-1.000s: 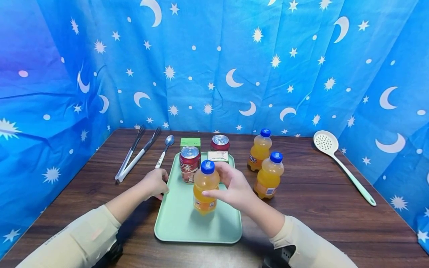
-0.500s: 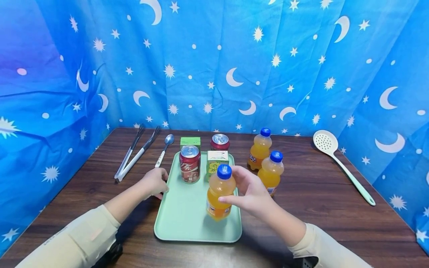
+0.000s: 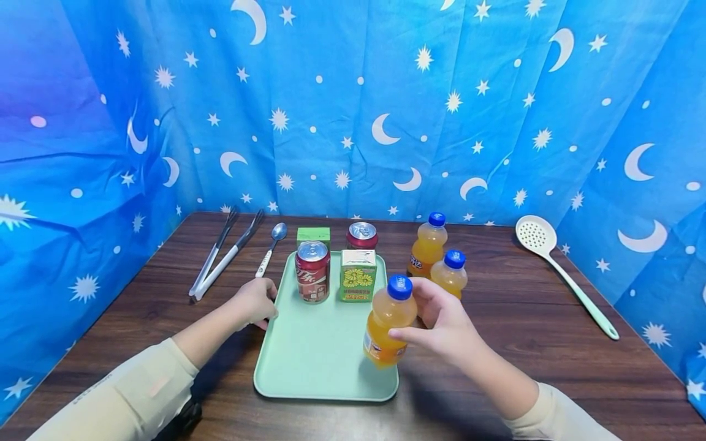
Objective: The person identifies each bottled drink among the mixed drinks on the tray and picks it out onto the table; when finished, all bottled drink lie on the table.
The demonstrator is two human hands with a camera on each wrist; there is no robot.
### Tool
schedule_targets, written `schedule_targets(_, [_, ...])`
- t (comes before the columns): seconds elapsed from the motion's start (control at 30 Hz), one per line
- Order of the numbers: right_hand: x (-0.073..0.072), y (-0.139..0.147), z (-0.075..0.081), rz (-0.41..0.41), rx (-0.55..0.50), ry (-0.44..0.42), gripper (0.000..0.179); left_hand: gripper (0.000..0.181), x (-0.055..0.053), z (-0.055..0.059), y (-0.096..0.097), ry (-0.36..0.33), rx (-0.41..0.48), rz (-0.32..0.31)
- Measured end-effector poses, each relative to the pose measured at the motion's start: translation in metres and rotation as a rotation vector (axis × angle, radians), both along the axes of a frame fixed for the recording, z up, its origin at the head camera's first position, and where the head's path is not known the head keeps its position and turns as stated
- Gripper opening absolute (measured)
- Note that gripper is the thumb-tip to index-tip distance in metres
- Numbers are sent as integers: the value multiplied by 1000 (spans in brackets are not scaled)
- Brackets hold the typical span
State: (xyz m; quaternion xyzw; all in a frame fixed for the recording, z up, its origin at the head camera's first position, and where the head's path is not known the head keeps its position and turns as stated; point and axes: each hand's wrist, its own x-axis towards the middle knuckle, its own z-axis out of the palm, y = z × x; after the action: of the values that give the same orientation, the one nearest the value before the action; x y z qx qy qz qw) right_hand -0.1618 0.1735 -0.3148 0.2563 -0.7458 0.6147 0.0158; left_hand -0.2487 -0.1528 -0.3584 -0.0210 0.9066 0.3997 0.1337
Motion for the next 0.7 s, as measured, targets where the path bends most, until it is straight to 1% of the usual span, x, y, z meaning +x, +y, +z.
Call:
schedule_targets(0.17, [4,14,-2,-17,1,61,56,30,-1,-1,0,3,-2,0])
schedule_targets(0.37, [9,31,-6,-15,6,151,57,29,-1,-2,0,2,-7,-6])
schedule_targets(0.53, [12,45,-10,-14,0,178,56,30,-2,-3,0,1,-10,-6])
schedule_targets(0.7, [14,57,-16,-29,-14,174,56,31,-1,-4,-1,8,-11,-9])
